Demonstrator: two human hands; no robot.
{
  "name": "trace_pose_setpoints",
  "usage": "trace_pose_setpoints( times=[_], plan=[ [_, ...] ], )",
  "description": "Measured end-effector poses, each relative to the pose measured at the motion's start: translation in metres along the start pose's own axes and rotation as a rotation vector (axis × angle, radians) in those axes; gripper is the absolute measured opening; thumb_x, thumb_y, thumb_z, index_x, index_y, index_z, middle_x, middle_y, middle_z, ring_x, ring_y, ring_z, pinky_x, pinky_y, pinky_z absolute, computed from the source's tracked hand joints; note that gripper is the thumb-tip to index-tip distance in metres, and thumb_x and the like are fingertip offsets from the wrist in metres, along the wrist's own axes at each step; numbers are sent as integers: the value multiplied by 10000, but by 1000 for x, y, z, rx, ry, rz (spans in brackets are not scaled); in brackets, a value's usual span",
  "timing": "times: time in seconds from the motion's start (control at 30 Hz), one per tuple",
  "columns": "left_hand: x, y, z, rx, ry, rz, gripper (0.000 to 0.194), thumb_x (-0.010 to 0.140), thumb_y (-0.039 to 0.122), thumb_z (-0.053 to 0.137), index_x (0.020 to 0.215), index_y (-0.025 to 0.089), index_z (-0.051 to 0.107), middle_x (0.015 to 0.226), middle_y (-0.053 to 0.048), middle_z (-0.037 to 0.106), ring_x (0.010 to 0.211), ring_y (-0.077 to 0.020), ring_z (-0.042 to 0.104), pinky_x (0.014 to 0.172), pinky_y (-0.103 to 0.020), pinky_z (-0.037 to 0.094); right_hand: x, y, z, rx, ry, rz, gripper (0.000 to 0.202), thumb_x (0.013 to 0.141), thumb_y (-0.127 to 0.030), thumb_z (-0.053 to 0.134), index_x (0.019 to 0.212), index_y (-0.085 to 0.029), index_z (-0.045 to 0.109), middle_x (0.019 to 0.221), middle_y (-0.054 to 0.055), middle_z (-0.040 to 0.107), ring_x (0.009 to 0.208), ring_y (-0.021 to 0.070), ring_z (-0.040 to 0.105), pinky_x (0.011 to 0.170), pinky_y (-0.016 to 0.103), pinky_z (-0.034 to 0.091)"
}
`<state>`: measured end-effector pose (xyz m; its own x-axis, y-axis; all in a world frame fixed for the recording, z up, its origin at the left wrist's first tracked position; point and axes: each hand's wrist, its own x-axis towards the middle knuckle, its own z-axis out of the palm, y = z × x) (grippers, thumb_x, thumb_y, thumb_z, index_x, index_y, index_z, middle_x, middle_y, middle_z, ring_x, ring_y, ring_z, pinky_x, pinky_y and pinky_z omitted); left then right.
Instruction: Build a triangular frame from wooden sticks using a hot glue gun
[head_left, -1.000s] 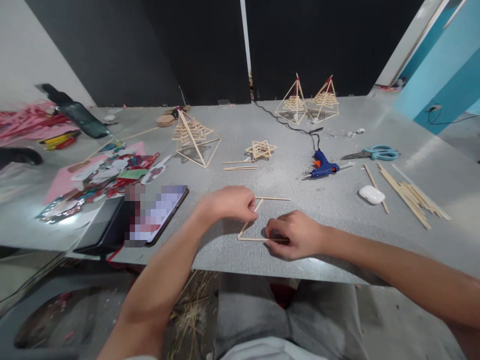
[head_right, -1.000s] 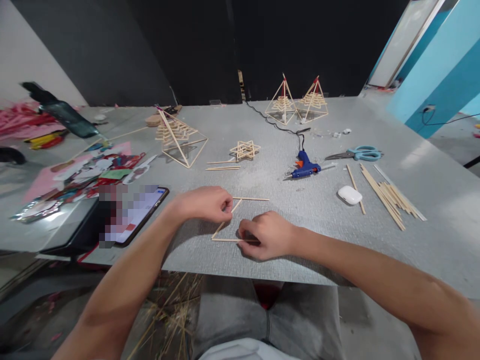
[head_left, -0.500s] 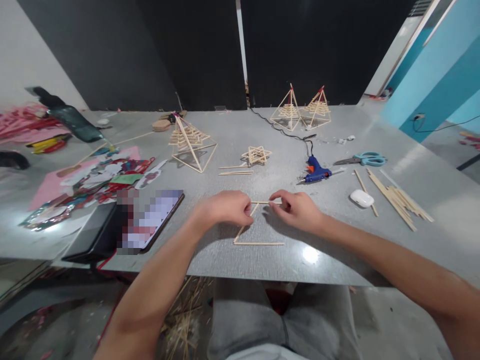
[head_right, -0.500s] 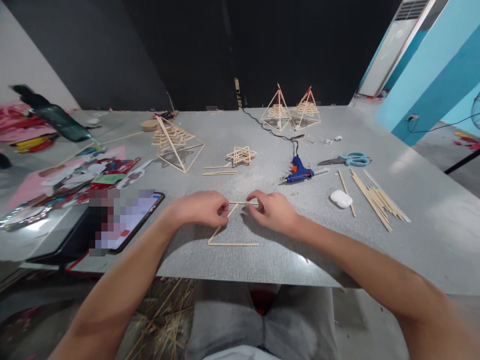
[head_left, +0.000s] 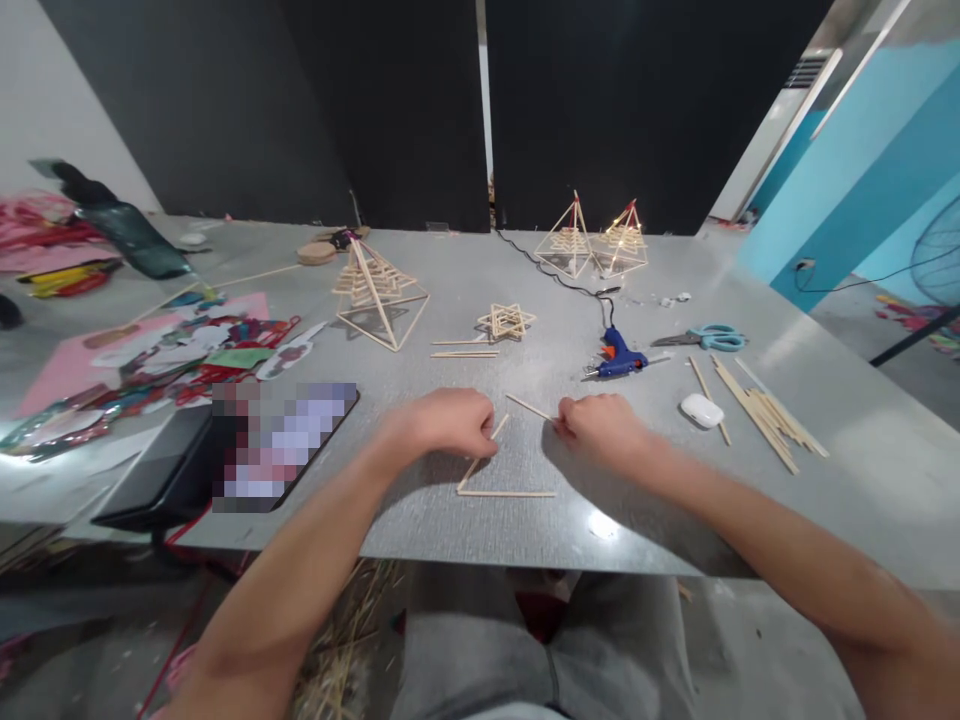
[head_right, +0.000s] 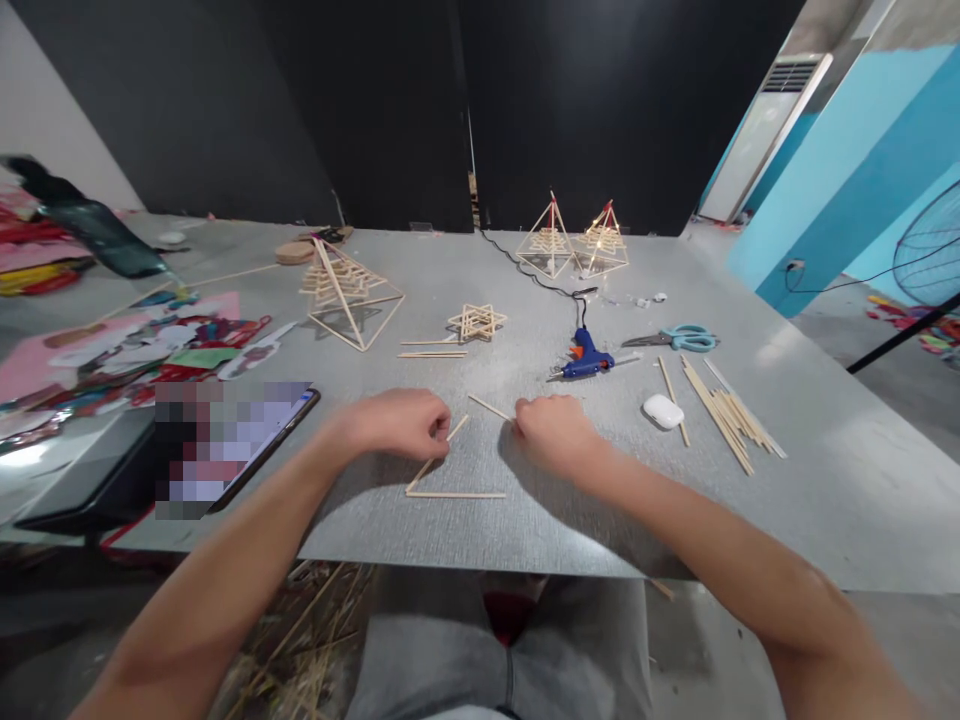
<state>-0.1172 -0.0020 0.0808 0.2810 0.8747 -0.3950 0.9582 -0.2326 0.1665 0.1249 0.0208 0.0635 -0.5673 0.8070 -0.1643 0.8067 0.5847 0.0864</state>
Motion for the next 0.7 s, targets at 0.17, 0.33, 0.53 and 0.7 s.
trace_pose_setpoints(
  times=[0.17,0.33,0.53,0.7],
  plan=[
    [2,-3,3,-1,4,9,116,701,325,678,684,220,727,668,-30,697,592,-198,563,590,-323,325,-23,13,-30,-55,-151,-65,234,940,-286,671,926,-129,844,909,220,810,901,352,780,709,370,450],
    [3,-2,2,16,-2,4,110,701,320,673,669,223,715,638,-23,673,578,-195,542,579,-326,303,-17,9,-44,-50,-205,-111,324,950,-334,646,1103,-143,858,1049,211,830,984,351,784,712,365,456],
    [1,0,1,19,-4,3,105,722,318,681,687,228,721,664,-27,694,606,-201,567,591,-322,319,-2,8,-39,-22,-281,-118,257,856,-252,666,956,-120,862,899,198,816,806,298,749,625,341,394],
    [3,-2,2,19,-2,3,114,728,327,683,682,228,714,686,-38,711,614,-207,573,589,-334,305,5,7,-31,70,-272,-126,315,926,-352,622,1001,-163,863,918,155,815,807,245,719,637,315,382]
  ],
)
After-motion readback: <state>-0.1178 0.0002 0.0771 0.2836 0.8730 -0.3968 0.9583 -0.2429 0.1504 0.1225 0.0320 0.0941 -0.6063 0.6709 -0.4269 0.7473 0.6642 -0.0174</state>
